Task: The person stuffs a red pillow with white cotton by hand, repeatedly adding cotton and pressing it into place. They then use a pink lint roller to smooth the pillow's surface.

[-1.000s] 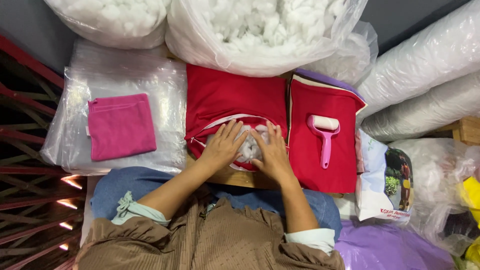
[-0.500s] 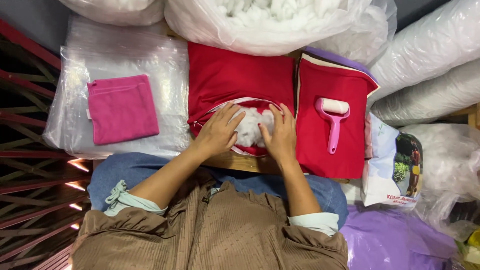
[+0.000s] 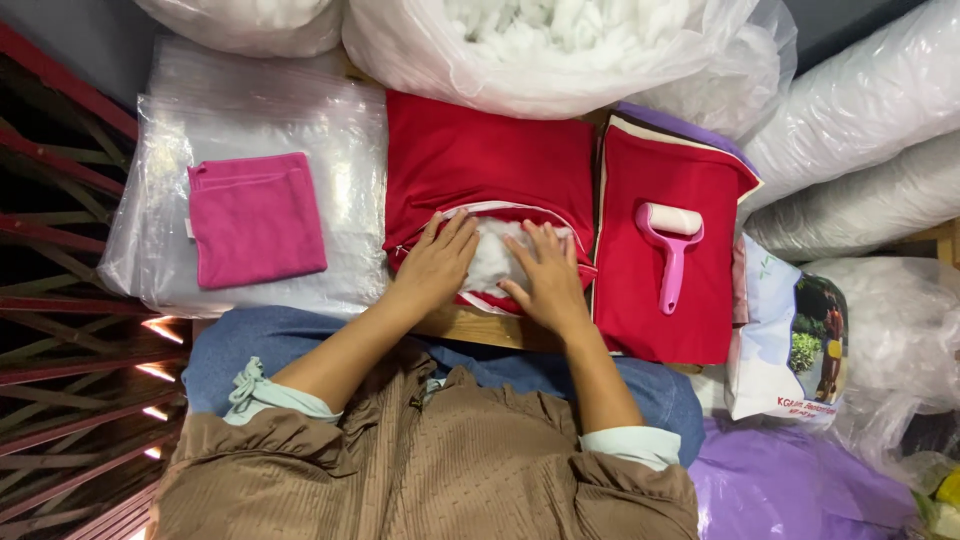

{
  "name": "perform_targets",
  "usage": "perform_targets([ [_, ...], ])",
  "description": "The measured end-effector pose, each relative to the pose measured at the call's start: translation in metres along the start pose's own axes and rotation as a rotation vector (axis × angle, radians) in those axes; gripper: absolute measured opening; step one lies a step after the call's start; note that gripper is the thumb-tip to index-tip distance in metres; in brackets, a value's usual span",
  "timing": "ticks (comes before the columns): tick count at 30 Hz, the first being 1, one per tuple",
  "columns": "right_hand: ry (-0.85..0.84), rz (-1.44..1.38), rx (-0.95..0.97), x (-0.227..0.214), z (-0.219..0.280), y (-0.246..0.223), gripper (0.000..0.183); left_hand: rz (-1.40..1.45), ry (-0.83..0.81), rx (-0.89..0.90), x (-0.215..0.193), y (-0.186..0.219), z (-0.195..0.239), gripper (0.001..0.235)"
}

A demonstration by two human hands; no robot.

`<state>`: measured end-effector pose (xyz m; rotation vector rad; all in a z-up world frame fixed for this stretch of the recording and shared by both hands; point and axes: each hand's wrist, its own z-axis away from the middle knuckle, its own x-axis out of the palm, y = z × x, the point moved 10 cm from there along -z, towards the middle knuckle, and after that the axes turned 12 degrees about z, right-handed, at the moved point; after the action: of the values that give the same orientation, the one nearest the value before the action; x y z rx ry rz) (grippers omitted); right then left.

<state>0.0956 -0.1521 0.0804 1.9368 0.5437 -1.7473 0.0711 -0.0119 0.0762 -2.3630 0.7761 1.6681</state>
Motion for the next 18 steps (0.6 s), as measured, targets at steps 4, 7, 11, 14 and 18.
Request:
perform_targets([
  [4,0.047,-0.193,0.191,-0.038,0.021,0.044,0.066,0.141,-0.090,0.044,-0.020,0.018,-0.005,0.078],
  [7,-0.121,-0.210,0.339,-0.014,0.035,0.065,0.061,0.149,-0.299,-0.020,0.006,0.016,0.001,0.079],
  [11,-0.320,-0.030,0.343,0.058,0.043,0.078,0.037,0.170,-0.293,-0.049,0.031,0.013,-0.001,0.062],
  [14,-0.205,-0.161,0.420,0.035,0.047,0.106,0.023,0.254,-0.103,-0.022,0.005,0.021,-0.014,0.046],
  [18,-0.066,-0.456,0.506,-0.068,0.042,0.092,0.036,0.285,0.135,0.029,-0.037,0.031,-0.028,0.045],
])
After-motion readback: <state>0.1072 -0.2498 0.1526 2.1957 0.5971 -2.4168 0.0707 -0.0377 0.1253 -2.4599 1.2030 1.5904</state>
